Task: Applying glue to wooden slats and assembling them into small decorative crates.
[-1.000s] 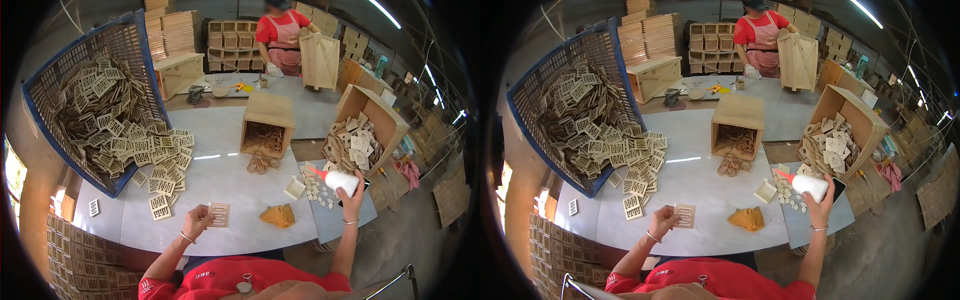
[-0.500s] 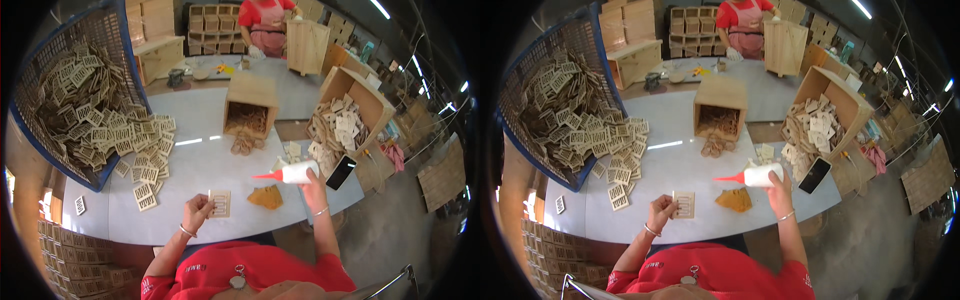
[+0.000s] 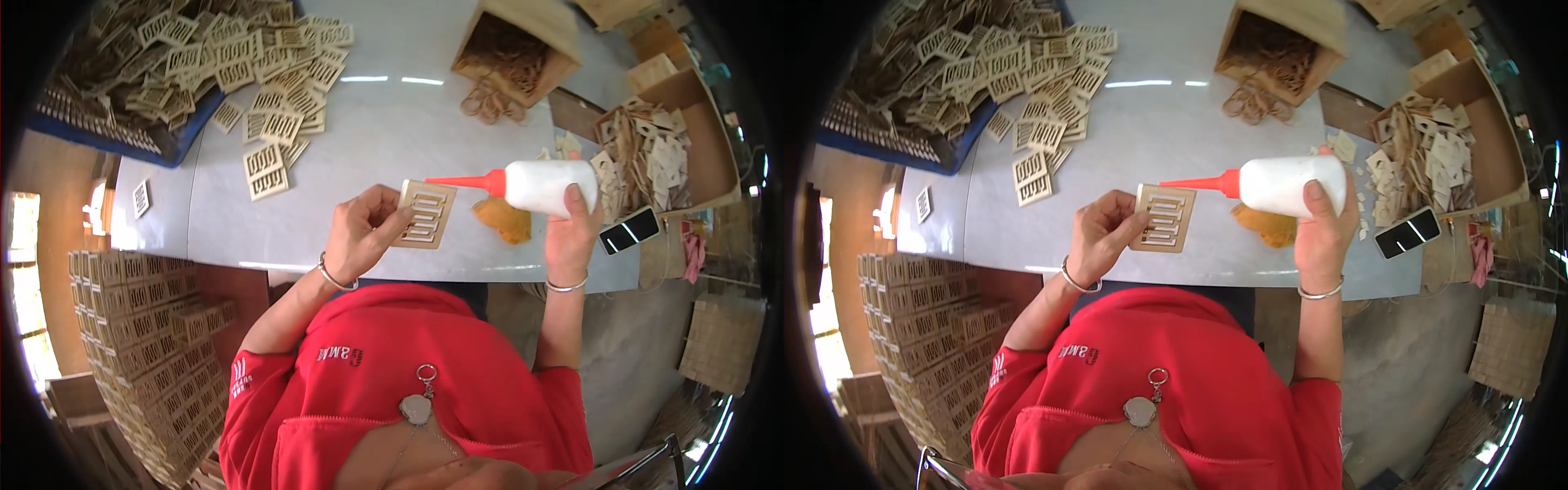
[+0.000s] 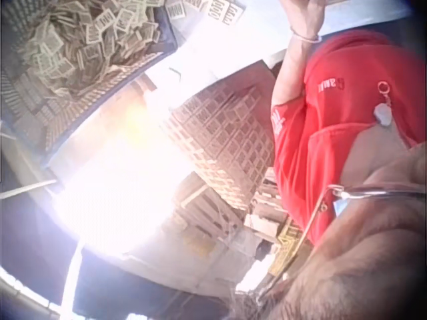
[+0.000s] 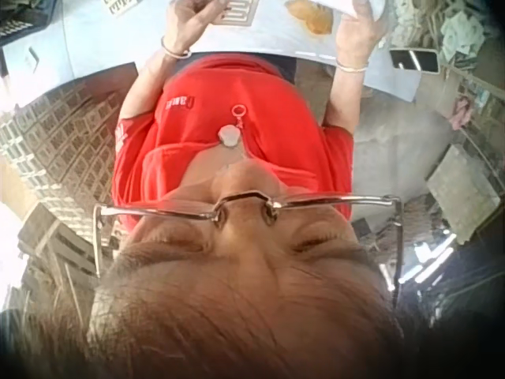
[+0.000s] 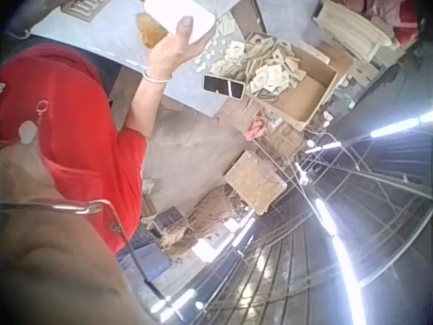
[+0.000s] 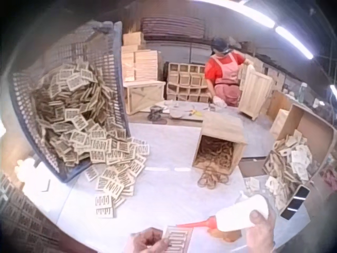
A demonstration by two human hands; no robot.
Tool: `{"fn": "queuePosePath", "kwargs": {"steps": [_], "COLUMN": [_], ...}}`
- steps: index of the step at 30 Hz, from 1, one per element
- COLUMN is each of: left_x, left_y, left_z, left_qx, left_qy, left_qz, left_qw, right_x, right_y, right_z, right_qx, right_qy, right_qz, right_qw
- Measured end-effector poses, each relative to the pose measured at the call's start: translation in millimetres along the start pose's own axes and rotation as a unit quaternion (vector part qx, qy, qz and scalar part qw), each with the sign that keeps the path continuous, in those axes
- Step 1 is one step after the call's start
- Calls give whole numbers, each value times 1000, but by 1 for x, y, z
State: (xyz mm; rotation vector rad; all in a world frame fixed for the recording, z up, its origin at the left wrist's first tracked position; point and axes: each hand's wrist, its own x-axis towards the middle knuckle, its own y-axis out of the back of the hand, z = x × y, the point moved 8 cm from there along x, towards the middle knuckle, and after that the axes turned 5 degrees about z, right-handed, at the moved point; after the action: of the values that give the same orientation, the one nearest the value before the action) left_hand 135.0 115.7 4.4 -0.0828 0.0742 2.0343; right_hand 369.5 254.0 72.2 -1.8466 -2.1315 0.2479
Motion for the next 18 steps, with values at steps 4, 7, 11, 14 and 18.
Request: {"fn": "queuePosePath", "kwargs": {"steps": [4, 7, 11, 14, 18], "left_x": [-6, -9, -11, -11, -10], "left_y": [8, 13, 14, 15, 14], "left_z": [3, 0, 2, 1, -3], "left_qx": [-5, 1, 4, -16, -26], "left_qy": [-19, -17, -1, -3, 10], "left_qz": [13, 18, 12, 9, 5], "left_qw": [1000, 1000, 1000, 1000, 1000], "right_x": [0, -3, -4, -5, -4], "right_y": [-15, -23, -24, -28, -30], "right_z": [6, 6, 8, 7, 5], "right_qx": [-33, -32, -79, -92, -100], "right_qy": [15, 15, 48, 53, 56], "right_qz": [-26, -39, -55, -61, -69], "right_qw": [999, 999, 994, 992, 991]}}
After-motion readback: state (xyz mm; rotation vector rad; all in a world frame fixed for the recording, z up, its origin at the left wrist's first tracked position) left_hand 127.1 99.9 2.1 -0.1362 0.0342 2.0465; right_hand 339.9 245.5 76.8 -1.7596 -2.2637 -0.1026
